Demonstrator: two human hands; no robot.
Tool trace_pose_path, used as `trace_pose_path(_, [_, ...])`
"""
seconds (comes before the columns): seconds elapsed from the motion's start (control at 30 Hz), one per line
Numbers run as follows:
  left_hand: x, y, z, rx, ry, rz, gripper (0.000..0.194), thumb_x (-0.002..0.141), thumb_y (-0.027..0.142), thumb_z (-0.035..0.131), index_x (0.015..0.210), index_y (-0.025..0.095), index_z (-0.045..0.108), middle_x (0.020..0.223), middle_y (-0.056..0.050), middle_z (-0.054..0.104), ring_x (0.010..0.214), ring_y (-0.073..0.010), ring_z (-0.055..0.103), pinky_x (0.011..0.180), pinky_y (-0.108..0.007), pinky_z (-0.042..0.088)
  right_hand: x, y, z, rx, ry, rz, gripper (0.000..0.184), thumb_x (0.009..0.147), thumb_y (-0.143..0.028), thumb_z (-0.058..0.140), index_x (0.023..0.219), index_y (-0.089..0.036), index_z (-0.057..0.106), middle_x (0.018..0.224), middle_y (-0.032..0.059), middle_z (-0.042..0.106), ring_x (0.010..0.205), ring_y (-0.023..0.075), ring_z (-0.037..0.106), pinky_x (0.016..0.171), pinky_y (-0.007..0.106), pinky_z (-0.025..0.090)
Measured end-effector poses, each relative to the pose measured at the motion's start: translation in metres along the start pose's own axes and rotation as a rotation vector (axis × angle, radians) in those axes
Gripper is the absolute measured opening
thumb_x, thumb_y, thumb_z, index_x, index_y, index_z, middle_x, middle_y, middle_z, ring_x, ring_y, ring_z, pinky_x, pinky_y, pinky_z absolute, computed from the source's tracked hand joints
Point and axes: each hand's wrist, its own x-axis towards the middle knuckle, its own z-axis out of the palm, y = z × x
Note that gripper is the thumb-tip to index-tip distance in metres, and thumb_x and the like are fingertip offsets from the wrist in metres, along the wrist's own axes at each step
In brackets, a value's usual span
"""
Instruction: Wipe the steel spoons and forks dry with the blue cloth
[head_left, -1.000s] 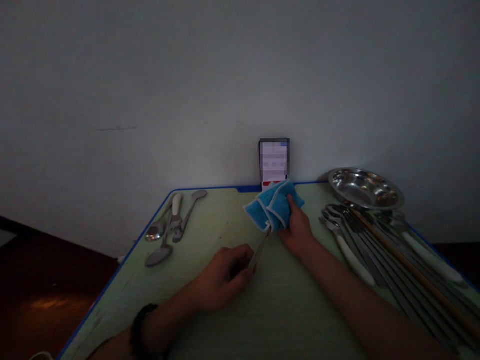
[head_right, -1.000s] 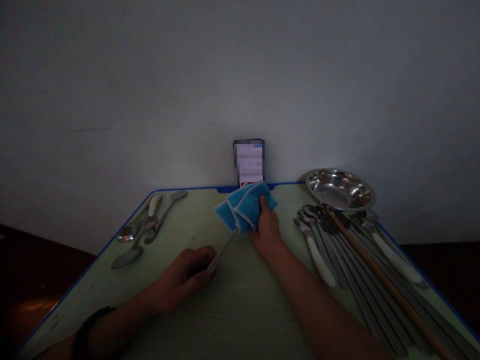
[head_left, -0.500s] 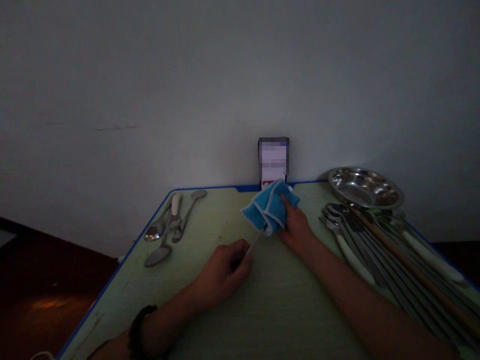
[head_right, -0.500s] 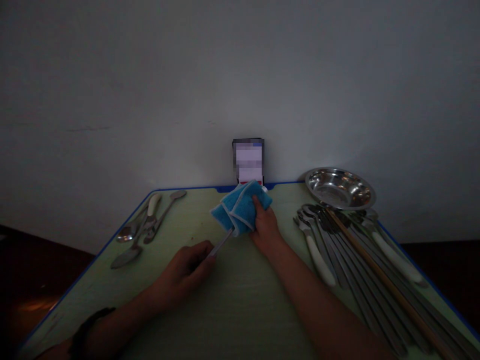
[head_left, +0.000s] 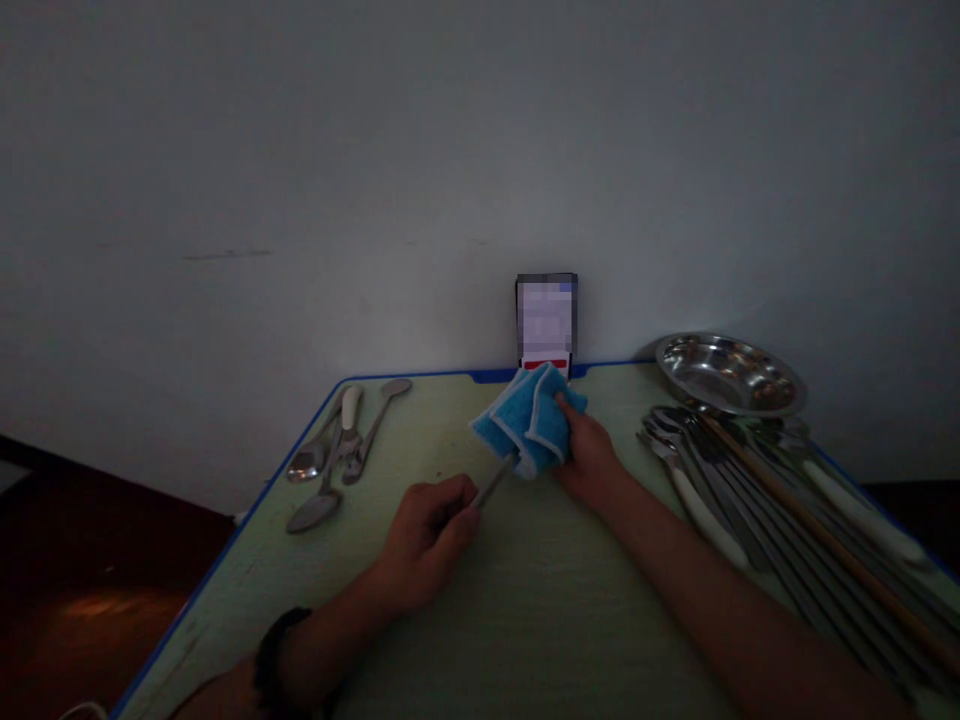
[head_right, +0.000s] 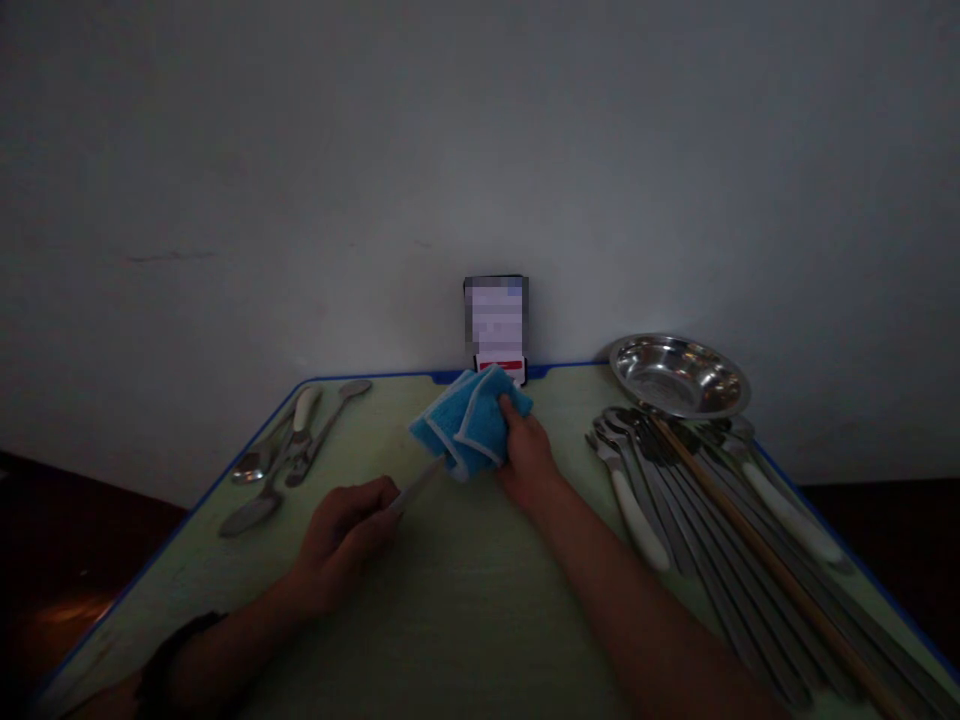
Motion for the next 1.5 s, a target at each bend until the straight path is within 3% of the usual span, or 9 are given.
trace_pose_path(0.1, [-0.003, -0.001, -0.001, 0.033, -0.008, 0.13, 0.026, 0.077, 0.032, 0.037, 0.054, 0.021, 0.032, 0.047, 0.006, 0.028, 0.041, -0.0095, 0.032, 0.044, -0.024, 0.024, 0.003, 0.0, -0.001, 0.043, 0.088, -0.032, 0.022, 0.081, -0.034, 0.054, 0.095, -0.019, 0.06, 0.084, 0.0027, 0.071, 0.076, 0.0172, 0.066, 0.072, 0.033, 0.054])
trace_pose_path(0.2, [-0.004, -0.002, -0.001, 0.029, -0.01, 0.171, 0.024, 0.078, 0.029, 0.036, 0.055, 0.02, 0.032, 0.048, 0.005, 0.028, 0.042, -0.0098, 0.033, 0.045, -0.024, 0.024, 0.001, -0.001, 0.0, 0.011, 0.061, -0.067, 0.023, 0.078, -0.033, 0.058, 0.097, -0.019, 0.059, 0.085, 0.0028, 0.071, 0.077, 0.0177, 0.066, 0.072, 0.033, 0.054])
trace_pose_path(0.53, [0.0, -0.001, -0.001, -0.068, -0.094, 0.069, 0.025, 0.079, 0.03, 0.038, 0.057, 0.021, 0.032, 0.048, 0.007, 0.027, 0.041, -0.0086, 0.031, 0.042, -0.022, 0.023, -0.004, -0.001, 0.002, -0.044, -0.054, -0.054, 0.025, 0.07, -0.024, 0.066, 0.093, -0.019, 0.059, 0.08, 0.0022, 0.071, 0.074, 0.0185, 0.066, 0.074, 0.034, 0.054])
trace_pose_path(0.77, [0.0, -0.004, 0.0, -0.095, 0.017, 0.06, 0.026, 0.08, 0.029, 0.038, 0.055, 0.02, 0.036, 0.045, 0.006, 0.031, 0.04, -0.0083, 0.032, 0.041, -0.021, 0.024, -0.002, -0.001, 0.002, -0.062, -0.045, -0.036, 0.018, 0.071, -0.02, 0.06, 0.089, -0.017, 0.06, 0.073, 0.0014, 0.07, 0.07, 0.0178, 0.066, 0.073, 0.033, 0.054])
trace_pose_path(1.07, [0.002, 0.0, -0.001, -0.067, 0.002, 0.019, 0.027, 0.078, 0.032, 0.038, 0.054, 0.02, 0.035, 0.046, 0.007, 0.028, 0.04, -0.0083, 0.031, 0.041, -0.022, 0.023, -0.002, -0.001, 0.002, -0.045, -0.079, -0.029, 0.019, 0.07, -0.02, 0.062, 0.088, -0.015, 0.061, 0.073, 0.0024, 0.069, 0.07, 0.0181, 0.065, 0.072, 0.032, 0.053])
trace_pose_path(1.2, [0.002, 0.001, 0.0, -0.075, 0.048, -0.05, 0.028, 0.078, 0.033, 0.04, 0.053, 0.019, 0.037, 0.044, 0.007, 0.031, 0.04, -0.0082, 0.032, 0.04, -0.021, 0.023, -0.002, -0.003, 0.001, -0.016, -0.066, -0.013, 0.02, 0.072, -0.021, 0.061, 0.092, -0.017, 0.06, 0.073, 0.0012, 0.069, 0.067, 0.0174, 0.065, 0.07, 0.032, 0.053])
trace_pose_path(1.33, [0.006, 0.002, 0.0, -0.144, 0.196, -0.158, 0.032, 0.083, 0.033, 0.036, 0.056, 0.019, 0.04, 0.046, 0.006, 0.035, 0.041, -0.008, 0.032, 0.04, -0.021, 0.025, -0.001, -0.005, 0.0, 0.03, -0.094, 0.0, 0.025, 0.073, -0.021, 0.06, 0.098, -0.018, 0.058, 0.076, 0.0011, 0.07, 0.066, 0.0168, 0.064, 0.069, 0.032, 0.053])
trace_pose_path(1.43, [0.01, 0.002, 0.0, -0.188, 0.289, -0.164, 0.035, 0.086, 0.033, 0.032, 0.055, 0.019, 0.039, 0.046, 0.006, 0.035, 0.041, -0.0083, 0.032, 0.041, -0.021, 0.026, -0.001, -0.006, 0.0, 0.03, -0.099, 0.016, 0.025, 0.073, -0.02, 0.059, 0.099, -0.017, 0.058, 0.077, 0.0018, 0.07, 0.066, 0.0168, 0.064, 0.068, 0.032, 0.053])
trace_pose_path(1.5, [0.01, 0.0, 0.0, -0.204, 0.286, -0.142, 0.036, 0.087, 0.034, 0.03, 0.056, 0.019, 0.04, 0.045, 0.006, 0.036, 0.041, -0.0086, 0.033, 0.041, -0.021, 0.027, -0.002, -0.006, 0.0, 0.005, -0.08, 0.027, 0.023, 0.073, -0.02, 0.058, 0.096, -0.017, 0.058, 0.075, 0.002, 0.07, 0.066, 0.0172, 0.064, 0.069, 0.032, 0.053])
